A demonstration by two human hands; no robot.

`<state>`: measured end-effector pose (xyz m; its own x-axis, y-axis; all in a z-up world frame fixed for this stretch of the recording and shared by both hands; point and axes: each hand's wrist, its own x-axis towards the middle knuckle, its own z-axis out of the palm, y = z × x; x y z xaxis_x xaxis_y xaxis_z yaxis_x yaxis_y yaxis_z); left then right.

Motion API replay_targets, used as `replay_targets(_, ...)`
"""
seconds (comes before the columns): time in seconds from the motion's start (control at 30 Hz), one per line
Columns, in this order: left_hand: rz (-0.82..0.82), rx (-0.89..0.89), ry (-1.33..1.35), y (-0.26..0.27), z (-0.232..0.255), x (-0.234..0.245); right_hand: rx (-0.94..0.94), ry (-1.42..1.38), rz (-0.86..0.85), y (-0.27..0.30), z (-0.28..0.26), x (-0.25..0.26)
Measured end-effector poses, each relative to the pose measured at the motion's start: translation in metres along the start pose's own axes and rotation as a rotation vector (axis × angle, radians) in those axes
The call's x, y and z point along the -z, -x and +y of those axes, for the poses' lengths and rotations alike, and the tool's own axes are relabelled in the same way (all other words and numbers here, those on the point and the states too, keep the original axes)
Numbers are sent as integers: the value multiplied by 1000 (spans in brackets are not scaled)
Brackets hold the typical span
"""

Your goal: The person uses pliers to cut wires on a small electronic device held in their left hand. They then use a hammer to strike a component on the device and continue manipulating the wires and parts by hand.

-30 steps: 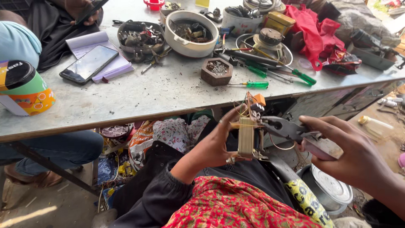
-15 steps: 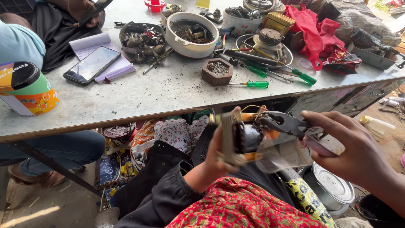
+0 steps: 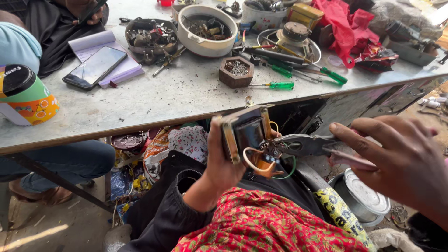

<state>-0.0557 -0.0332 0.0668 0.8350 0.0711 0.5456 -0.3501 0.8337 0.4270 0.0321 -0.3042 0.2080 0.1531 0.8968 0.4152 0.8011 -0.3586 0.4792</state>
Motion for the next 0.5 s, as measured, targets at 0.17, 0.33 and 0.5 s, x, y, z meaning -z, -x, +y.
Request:
replay_targets(0.17, 162, 315, -127, 0, 10, 21, 342, 440, 148, -13, 3, 12)
replay_targets(0.33, 115, 453, 15, -3, -10, 43, 816, 680, 368, -37, 32, 13)
replay_targets(0.5, 201, 609, 142, -10, -22, 46, 892, 723, 522, -60, 51, -3)
